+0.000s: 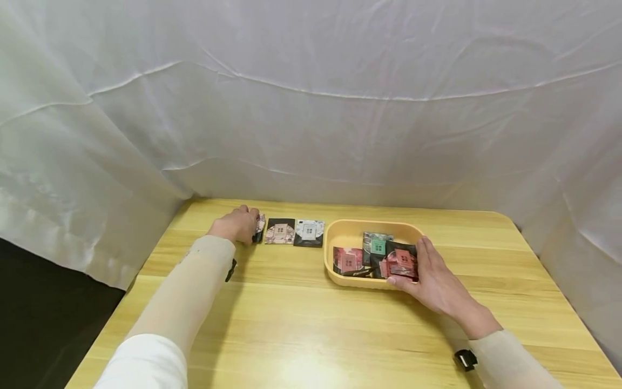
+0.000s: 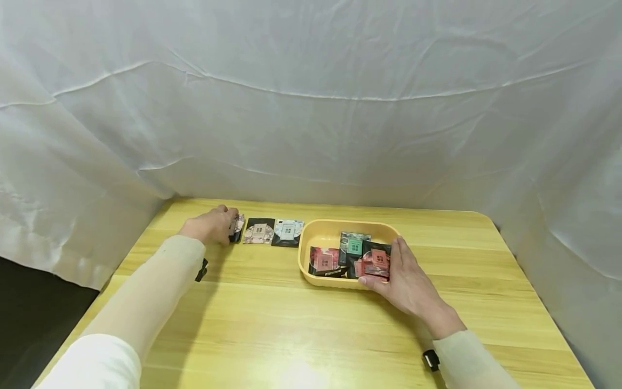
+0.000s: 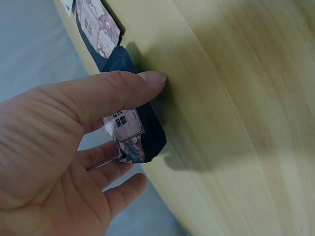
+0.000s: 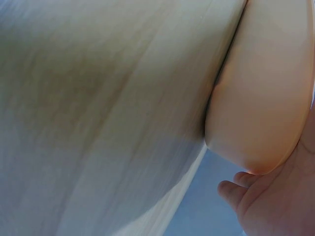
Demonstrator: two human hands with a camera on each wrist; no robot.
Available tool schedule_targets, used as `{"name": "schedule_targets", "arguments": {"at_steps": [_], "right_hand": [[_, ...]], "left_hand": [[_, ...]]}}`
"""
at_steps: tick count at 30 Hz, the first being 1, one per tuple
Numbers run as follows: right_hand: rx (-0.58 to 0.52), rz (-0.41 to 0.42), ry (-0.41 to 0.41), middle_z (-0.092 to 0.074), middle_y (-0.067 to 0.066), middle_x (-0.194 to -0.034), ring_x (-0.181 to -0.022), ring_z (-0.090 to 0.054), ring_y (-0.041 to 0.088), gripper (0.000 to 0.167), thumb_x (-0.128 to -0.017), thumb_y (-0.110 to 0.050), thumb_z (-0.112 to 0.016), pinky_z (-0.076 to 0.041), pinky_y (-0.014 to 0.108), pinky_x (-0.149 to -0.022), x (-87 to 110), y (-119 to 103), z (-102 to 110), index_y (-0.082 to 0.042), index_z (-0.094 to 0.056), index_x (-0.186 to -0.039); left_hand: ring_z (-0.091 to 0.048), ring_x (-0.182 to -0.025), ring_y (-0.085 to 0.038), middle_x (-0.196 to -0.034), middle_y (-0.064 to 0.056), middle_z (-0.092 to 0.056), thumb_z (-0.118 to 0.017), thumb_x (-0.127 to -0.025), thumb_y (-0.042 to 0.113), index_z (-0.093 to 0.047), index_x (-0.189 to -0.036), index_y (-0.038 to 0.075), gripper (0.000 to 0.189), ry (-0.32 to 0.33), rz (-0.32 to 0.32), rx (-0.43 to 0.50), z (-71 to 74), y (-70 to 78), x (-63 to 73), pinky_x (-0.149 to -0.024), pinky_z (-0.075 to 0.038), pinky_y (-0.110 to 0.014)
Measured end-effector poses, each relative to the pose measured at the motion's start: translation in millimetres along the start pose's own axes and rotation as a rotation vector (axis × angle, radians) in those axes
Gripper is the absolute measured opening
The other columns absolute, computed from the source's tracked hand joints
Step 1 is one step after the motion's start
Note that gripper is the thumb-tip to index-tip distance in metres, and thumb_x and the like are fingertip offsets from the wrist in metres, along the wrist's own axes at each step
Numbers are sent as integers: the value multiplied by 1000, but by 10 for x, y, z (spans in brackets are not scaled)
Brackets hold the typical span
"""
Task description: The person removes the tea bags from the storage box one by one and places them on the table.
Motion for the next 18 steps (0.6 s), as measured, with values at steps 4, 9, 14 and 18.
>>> {"name": "schedule_targets", "arguments": {"at_steps": [4,9,14,18], "right_hand": [[3,0,2,4,34,-172,-154,-17,60,126,-94,-75,-59,-30,72,-120,3,1,1,9,2,-165],[6,1,5,3,35,-172,-154,-17,60,126,-94,-76,-59,-30,71,-121,0,3,10,9,1,-165],[3,4,8,2,36,-171,-154,-18,60,125,-94,-75,-60,-30,71,-121,6,-3,22,10,0,-164],[3,3,6,1,36,-171,-154,-18,60,125,-94,-75,-60,-29,71,-121,11,-2,24,10,0,-164]], "left_hand": [[-49,-140,-46,-161,-31,-35,-82,-85,8,-33,-162,3,91,-22,22,3,2,-20,-7,-102,-55,-60],[-44,-146,-46,-167,-30,-27,-82,-88,12,-29,-165,7,94,-51,50,1,-6,-44,-21,-98,-54,-59],[-45,-146,-44,-167,-28,-29,-84,-88,14,-28,-166,8,96,-69,60,-9,-17,-47,-54,-101,-54,-61],[-51,-139,-41,-164,-26,-34,-84,-88,13,-30,-165,9,94,-72,60,-15,-22,-40,-67,-93,-56,-55]]}}
Point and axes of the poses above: each hand's wrist, its own x-axis away from the middle knuckle, its own z-axis out of the back of the hand, y = z × x, the point moved 4 cm from there along -x, towards the middle knuckle
